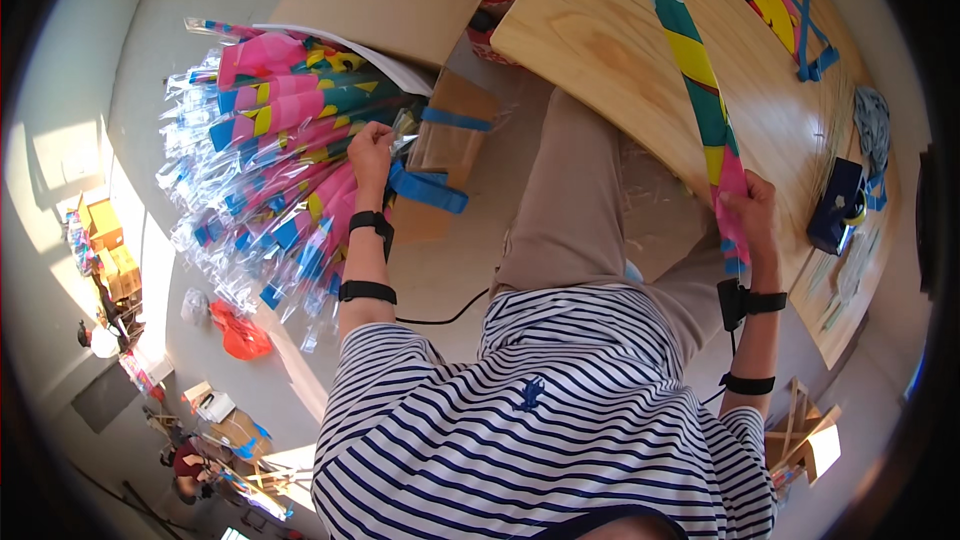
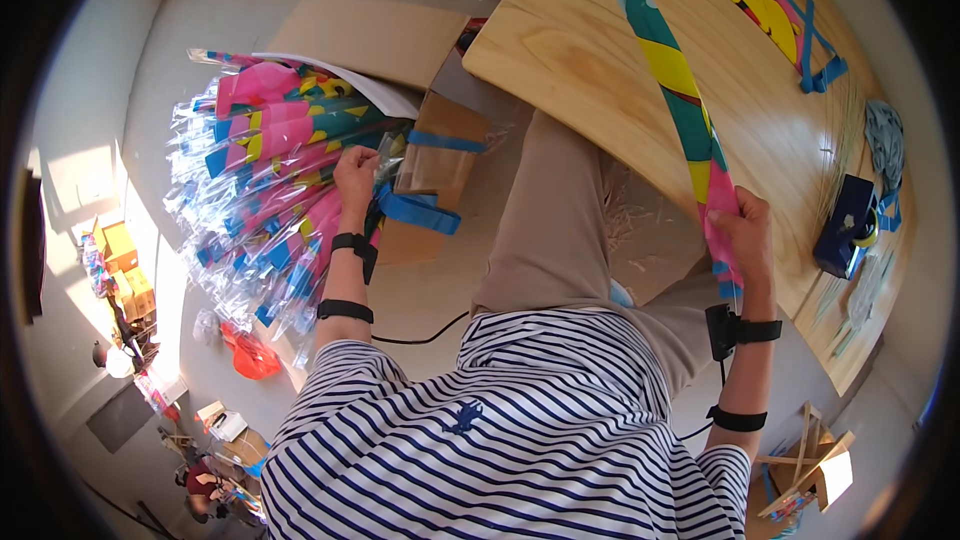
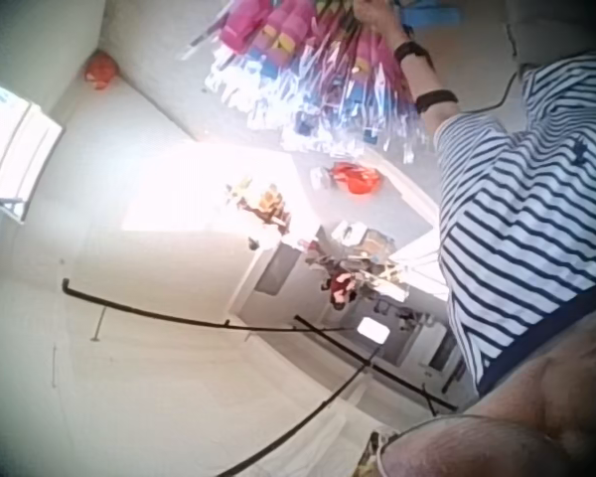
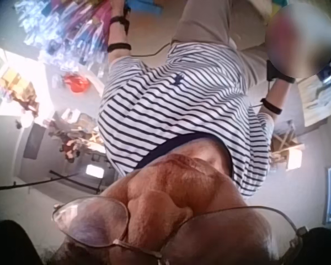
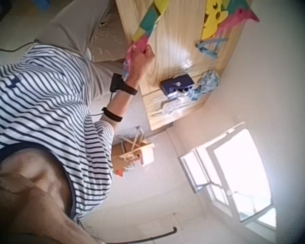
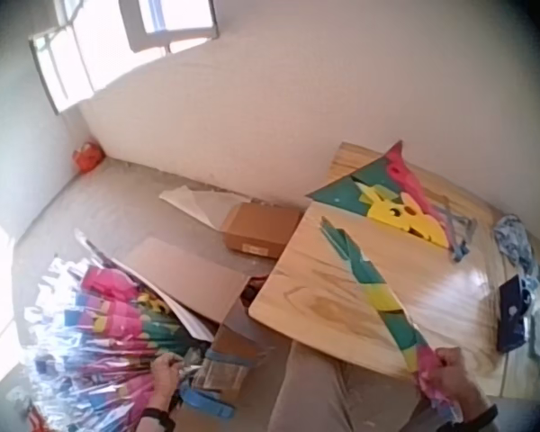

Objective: Assembling a Pikachu-themed kite by folding and attaching plastic components.

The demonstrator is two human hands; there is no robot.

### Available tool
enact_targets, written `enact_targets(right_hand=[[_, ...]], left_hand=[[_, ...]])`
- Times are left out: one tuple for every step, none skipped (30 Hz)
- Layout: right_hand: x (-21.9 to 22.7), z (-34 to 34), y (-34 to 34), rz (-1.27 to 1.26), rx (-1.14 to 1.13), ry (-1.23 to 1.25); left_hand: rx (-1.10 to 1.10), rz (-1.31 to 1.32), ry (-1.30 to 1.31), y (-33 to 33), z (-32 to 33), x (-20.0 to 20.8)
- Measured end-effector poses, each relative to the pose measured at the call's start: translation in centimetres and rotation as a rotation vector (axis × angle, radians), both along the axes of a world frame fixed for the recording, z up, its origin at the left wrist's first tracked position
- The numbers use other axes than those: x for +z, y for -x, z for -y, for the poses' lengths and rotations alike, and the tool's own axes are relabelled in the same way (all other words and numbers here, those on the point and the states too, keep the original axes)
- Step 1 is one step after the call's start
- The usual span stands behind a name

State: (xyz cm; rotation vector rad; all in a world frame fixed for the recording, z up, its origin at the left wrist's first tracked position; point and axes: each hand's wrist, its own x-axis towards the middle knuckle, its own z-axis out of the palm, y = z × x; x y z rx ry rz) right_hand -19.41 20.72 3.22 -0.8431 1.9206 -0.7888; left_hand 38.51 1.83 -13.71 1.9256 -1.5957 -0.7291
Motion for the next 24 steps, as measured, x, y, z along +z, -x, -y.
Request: enact_targets(right_hand=[[0.3,0.2,0.0,0.024,-0.008,0.012],[0.6,0.4,0.0,0.069,-0.008,0.020],[1.2,0.6,-0.1,0.112,-0.011,0.028],[1.8,1.0,-0.3,0.158,-0.012,0.037],[2.6,1.5,-0.7,0.188,0.010,0.081],[3.5,2.2,-1.4,0.218,0.032,0.127],[4.4,3.0,-2.1,0.242,0.054,0.175],[5.2,3.8,-2.7,0.248,0.103,0.217],[6.0,4.9,-3.4,0.257,0.156,0.259],[6.8,6.0,-4.2,0.259,0.206,0.302],[7.8,7.0,-5.2,0.289,0.249,0.356],[8.6,7.9,-6.1,0.319,0.292,0.410],[9.1,8.8,-6.9,0.317,0.337,0.448],[9.6,9.3,-7.3,0.308,0.374,0.484],[10.1,9.6,-7.7,0.274,0.392,0.514],[10.3,9.7,-7.8,0.239,0.406,0.543],[10.6,9.6,-7.5,0.204,0.422,0.571],[10.7,9.2,-7.1,0.231,0.417,0.541],[10.8,8.8,-6.5,0.258,0.415,0.511],[10.9,8.3,-6.0,0.287,0.414,0.481],[10.7,7.5,-5.7,0.228,0.407,0.510],[10.8,6.8,-5.3,0.218,0.392,0.456],[10.9,6.0,-4.8,0.208,0.379,0.401],[11.0,5.2,-4.4,0.199,0.364,0.348]], left_hand=[[0.007,0.004,0.028,0.2,0.5,1.3],[0.014,0.008,0.055,0.4,0.9,2.6],[-0.029,0.005,0.118,1.2,1.4,4.9],[-0.077,-0.043,0.120,2.1,1.9,7.4],[-0.129,-0.092,0.124,3.3,2.5,9.8],[-0.181,-0.140,0.130,4.6,3.0,12.4],[-0.256,-0.196,0.129,6.4,3.3,14.8],[-0.339,-0.253,0.127,8.6,3.4,17.2],[-0.420,-0.307,0.126,10.7,3.4,19.5],[-0.488,-0.310,0.112,12.9,3.2,21.5],[-0.559,-0.313,0.097,15.2,2.8,23.4],[-0.632,-0.313,0.084,17.3,2.4,24.6],[-0.680,-0.354,0.073,19.0,2.1,25.3],[-0.737,-0.399,0.060,20.8,1.9,25.7],[-0.793,-0.439,0.046,22.4,1.6,26.1],[-0.809,-0.490,0.014,24.0,1.1,26.4],[-0.823,-0.541,-0.019,25.4,0.5,26.5],[-0.833,-0.587,-0.058,26.4,0.1,26.4],[-0.902,-0.538,-0.014,27.2,0.1,26.0],[-0.866,-0.665,0.020,28.3,-0.4,25.8],[-0.820,-0.785,0.050,29.4,-1.2,25.5],[-0.768,-0.903,0.082,30.1,-1.8,25.4],[-0.784,-0.855,0.060,30.5,-2.2,25.5],[-0.802,-0.806,0.039,30.8,-2.5,25.6]])
